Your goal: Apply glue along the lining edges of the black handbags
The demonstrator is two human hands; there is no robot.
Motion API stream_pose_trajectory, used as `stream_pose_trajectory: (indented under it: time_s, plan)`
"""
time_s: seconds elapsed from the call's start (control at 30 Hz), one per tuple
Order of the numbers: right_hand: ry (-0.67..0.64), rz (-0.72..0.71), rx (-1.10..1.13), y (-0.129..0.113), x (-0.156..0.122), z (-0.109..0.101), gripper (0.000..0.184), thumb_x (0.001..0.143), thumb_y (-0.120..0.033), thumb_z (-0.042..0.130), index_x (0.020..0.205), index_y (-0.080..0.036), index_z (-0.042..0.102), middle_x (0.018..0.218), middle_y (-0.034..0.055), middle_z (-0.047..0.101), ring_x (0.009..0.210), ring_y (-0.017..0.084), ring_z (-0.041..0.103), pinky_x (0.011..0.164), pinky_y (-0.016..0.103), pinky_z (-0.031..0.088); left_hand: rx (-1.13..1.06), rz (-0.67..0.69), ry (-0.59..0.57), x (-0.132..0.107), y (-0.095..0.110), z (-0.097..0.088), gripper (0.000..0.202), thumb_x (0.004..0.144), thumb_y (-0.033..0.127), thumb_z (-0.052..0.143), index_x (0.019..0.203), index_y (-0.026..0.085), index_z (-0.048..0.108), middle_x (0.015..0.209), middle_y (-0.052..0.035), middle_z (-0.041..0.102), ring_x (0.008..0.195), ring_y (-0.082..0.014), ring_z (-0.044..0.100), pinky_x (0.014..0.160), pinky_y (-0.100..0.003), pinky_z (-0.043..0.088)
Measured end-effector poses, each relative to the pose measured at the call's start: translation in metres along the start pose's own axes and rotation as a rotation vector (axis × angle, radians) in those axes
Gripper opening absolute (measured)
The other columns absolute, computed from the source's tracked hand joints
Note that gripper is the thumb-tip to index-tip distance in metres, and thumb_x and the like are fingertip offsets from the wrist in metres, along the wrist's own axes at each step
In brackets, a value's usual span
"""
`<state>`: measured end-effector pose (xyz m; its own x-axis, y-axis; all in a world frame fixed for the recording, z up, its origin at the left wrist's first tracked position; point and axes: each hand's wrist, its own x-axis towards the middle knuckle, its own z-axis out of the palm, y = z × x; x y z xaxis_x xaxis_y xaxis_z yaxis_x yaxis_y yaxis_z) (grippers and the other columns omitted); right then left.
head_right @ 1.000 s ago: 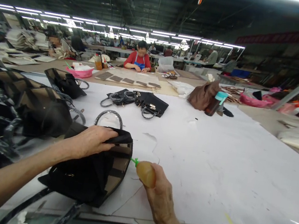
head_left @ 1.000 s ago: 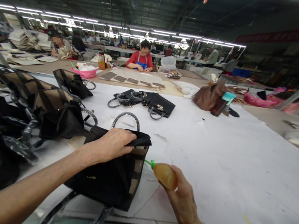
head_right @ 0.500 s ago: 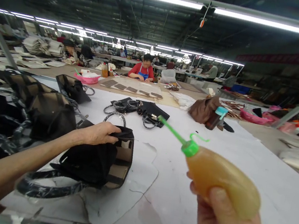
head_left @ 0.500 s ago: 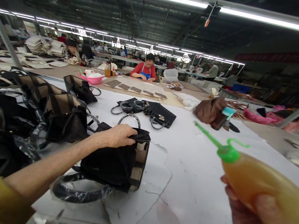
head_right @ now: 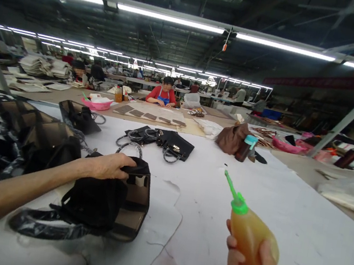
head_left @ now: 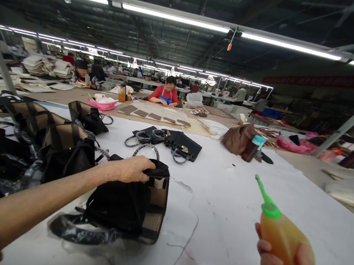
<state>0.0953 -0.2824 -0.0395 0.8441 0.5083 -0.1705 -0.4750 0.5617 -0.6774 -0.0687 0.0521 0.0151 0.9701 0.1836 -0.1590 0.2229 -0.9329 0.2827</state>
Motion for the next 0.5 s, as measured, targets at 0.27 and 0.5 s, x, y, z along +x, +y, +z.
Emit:
stream_pose_trajectory:
  time_s: [0.27, 0.5]
  plan:
    - [0.095, 0.000, 0.017, -0.016, -0.011, -0.043, 0.079, 0.057, -0.014, 0.085, 0.127, -0.023, 0.050, 0.106, 0.0156, 0.062, 0.068, 0.018, 0.059, 0.048, 0.018, 0.053, 0.564, 0.353, 0.006, 0.024, 0.027, -0.013, 0.019, 0.073, 0.011, 0.057, 0.092, 0.016, 0.058, 0.087, -0.0074, 0.062, 0.076, -0.0204, 0.058, 0.063, -0.028, 0.039]
    - [0.170, 0.027, -0.016, -0.024, -0.016, -0.066, 0.087, 0.049, -0.013, 0.085, 0.128, -0.025, 0.049, 0.109, 0.0163, 0.061, 0.067, 0.021, 0.059, 0.044, 0.022, 0.053, 0.795, 0.758, -0.007, 0.034, 0.058, 0.020, 0.021, 0.079, 0.001, 0.046, 0.084, 0.016, 0.060, 0.082, -0.0093, 0.063, 0.081, -0.0211, 0.055, 0.069, -0.034, 0.037]
